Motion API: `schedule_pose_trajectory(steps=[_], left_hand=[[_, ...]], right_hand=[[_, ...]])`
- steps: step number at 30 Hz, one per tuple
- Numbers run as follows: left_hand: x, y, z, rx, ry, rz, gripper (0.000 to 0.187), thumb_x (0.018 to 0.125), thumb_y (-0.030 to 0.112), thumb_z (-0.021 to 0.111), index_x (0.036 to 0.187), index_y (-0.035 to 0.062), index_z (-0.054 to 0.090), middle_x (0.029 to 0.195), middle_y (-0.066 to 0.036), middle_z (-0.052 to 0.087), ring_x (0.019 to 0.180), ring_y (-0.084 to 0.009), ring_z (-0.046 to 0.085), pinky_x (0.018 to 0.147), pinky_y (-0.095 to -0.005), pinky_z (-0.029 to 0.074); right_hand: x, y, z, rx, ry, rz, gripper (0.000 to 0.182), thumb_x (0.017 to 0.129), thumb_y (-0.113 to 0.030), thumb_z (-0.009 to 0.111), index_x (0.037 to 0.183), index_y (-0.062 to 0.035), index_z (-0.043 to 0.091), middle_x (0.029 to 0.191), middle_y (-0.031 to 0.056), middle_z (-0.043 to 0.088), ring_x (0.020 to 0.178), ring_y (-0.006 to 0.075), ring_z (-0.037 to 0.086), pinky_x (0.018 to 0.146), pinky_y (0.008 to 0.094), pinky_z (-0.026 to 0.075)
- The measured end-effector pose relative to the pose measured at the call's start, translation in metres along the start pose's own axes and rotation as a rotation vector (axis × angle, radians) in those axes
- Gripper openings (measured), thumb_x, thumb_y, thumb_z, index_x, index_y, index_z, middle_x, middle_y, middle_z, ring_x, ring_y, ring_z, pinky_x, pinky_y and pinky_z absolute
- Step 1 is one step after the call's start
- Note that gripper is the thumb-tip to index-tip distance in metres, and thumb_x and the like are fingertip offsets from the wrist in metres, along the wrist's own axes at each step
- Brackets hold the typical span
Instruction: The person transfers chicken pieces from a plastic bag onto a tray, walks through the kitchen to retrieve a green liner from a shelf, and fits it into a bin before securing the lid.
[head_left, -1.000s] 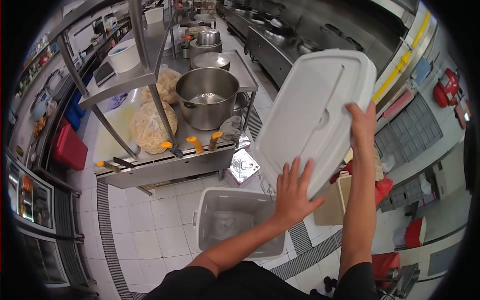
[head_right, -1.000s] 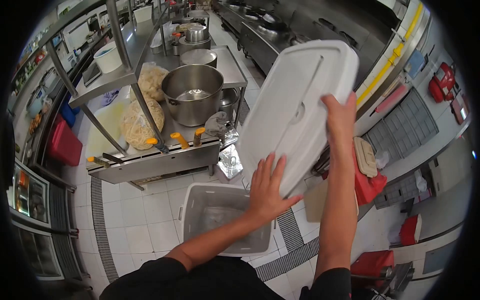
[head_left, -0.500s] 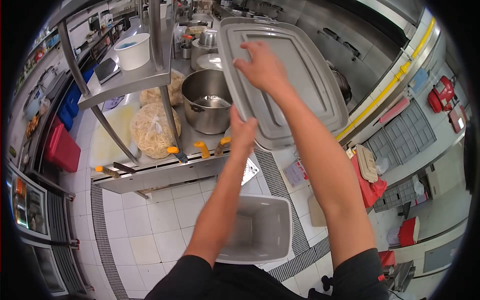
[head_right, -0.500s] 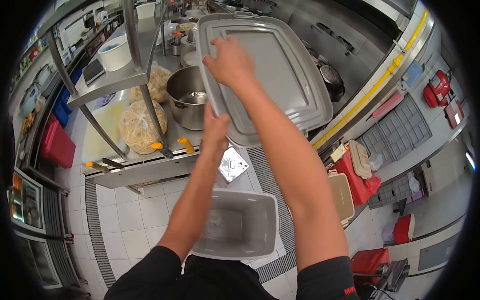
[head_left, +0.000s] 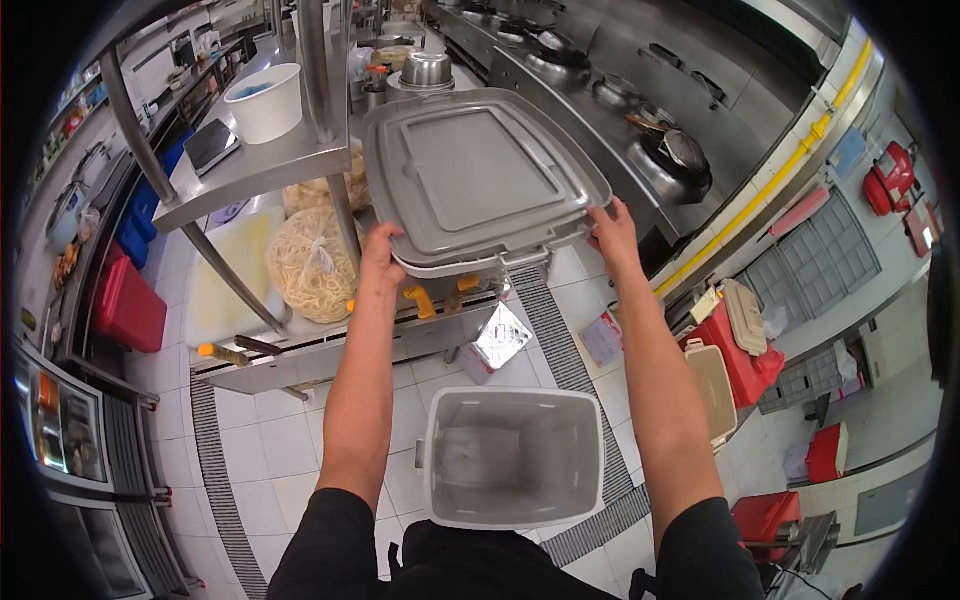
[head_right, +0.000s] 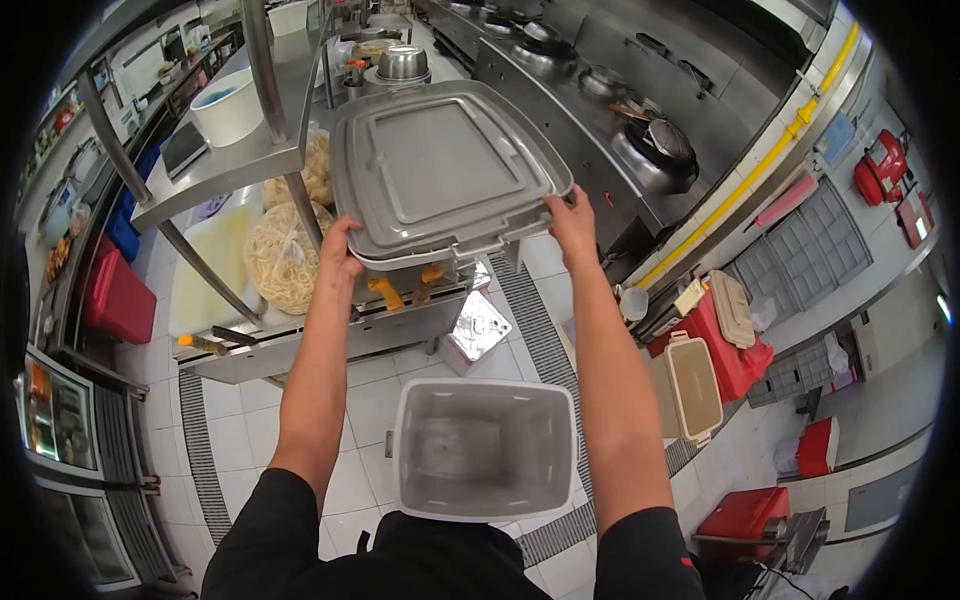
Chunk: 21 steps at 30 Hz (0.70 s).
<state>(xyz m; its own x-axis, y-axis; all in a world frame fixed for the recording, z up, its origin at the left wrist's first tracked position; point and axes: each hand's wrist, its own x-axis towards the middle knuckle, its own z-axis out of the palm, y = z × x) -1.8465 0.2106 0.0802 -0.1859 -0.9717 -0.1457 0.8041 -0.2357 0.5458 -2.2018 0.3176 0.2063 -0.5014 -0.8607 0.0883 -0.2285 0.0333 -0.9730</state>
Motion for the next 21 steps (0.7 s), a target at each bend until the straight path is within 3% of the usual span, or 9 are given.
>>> schedule_pose_trajectory(steps=[4,6,10,11,12,14,15,18,21], left_hand=[[0.004,0.005,-0.022,-0.010,0.044,0.051,0.036,0.078,0.004,0.055,0.113,0.0022,0.052,0.112,-0.014,0.056,0.104,-0.0311,0.058,0.087,-0.0441,0.052],[-0.006,0.005,-0.010,-0.009,0.087,0.064,0.039,0.082,0.011,0.058,0.119,0.0032,0.051,0.116,-0.014,0.056,0.105,-0.0308,0.058,0.087,-0.0438,0.053],[-0.046,-0.003,0.020,0.086,0.237,0.121,0.054,0.089,0.033,0.062,0.133,0.0070,0.046,0.125,-0.014,0.055,0.109,-0.0289,0.058,0.084,-0.0449,0.053],[-0.060,-0.007,0.030,0.091,0.238,0.118,0.054,0.089,0.033,0.062,0.133,0.0070,0.046,0.125,-0.014,0.055,0.109,-0.0289,0.058,0.084,-0.0449,0.053],[-0.076,-0.012,0.040,0.202,0.328,0.126,0.051,0.089,0.037,0.062,0.129,0.0090,0.049,0.120,-0.012,0.058,0.106,-0.0283,0.060,0.083,-0.0459,0.053],[-0.087,-0.018,0.045,0.317,0.424,0.127,0.048,0.088,0.041,0.062,0.124,0.0109,0.052,0.115,-0.011,0.060,0.103,-0.0278,0.061,0.082,-0.0469,0.053],[-0.088,-0.020,0.044,0.297,0.398,0.128,0.048,0.088,0.042,0.062,0.124,0.0125,0.051,0.117,-0.011,0.058,0.104,-0.0279,0.059,0.081,-0.0475,0.052],[-0.084,-0.018,0.042,0.292,0.386,0.133,0.049,0.088,0.040,0.061,0.126,0.0125,0.047,0.121,-0.010,0.053,0.107,-0.0288,0.056,0.080,-0.0495,0.052],[-0.080,-0.012,0.046,0.310,0.418,0.170,0.052,0.084,0.031,0.062,0.128,0.0085,0.044,0.122,-0.011,0.051,0.104,-0.0284,0.058,0.074,-0.0445,0.054]], right_hand=[[0.004,0.011,0.039,0.037,-0.060,0.003,0.073,0.083,-0.026,0.069,0.145,-0.0080,0.034,0.107,0.0062,0.062,0.081,0.0143,0.056,0.059,0.0296,0.047],[-0.006,0.017,0.048,0.067,-0.120,0.134,0.067,0.086,-0.031,0.067,0.143,-0.0205,0.035,0.123,0.0003,0.056,0.106,0.0162,0.054,0.079,0.0373,0.047],[0.006,0.054,0.059,-0.001,-0.215,0.174,0.065,0.085,-0.031,0.068,0.141,-0.0220,0.037,0.125,-0.0001,0.054,0.107,0.0175,0.054,0.079,0.0382,0.046],[0.026,0.081,0.064,-0.041,-0.173,0.040,0.069,0.082,-0.034,0.071,0.140,-0.0153,0.039,0.126,0.0057,0.050,0.107,0.0188,0.054,0.072,0.0367,0.050],[0.023,0.078,0.066,-0.039,-0.172,0.050,0.069,0.082,-0.034,0.071,0.140,-0.0153,0.039,0.126,0.0057,0.050,0.107,0.0188,0.054,0.072,0.0367,0.050],[0.011,0.062,0.073,-0.236,0.069,-0.004,0.071,0.077,-0.036,0.076,0.134,-0.0038,0.048,0.134,0.0223,0.044,0.122,0.0354,0.048,0.104,0.0373,0.038],[0.011,0.065,0.073,-0.279,0.094,-0.007,0.077,0.076,-0.044,0.075,0.136,-0.0045,0.045,0.139,0.0269,0.034,0.126,0.0385,0.044,0.104,0.0394,0.038],[0.011,0.075,0.072,-0.210,0.077,0.031,0.081,0.078,-0.049,0.071,0.139,-0.0059,0.041,0.137,0.0268,0.037,0.125,0.0386,0.045,0.104,0.0399,0.038],[0.011,0.079,0.067,-0.156,0.074,0.069,0.083,0.079,-0.052,0.069,0.142,-0.0071,0.039,0.136,0.0273,0.039,0.125,0.0388,0.045,0.104,0.0402,0.038]])
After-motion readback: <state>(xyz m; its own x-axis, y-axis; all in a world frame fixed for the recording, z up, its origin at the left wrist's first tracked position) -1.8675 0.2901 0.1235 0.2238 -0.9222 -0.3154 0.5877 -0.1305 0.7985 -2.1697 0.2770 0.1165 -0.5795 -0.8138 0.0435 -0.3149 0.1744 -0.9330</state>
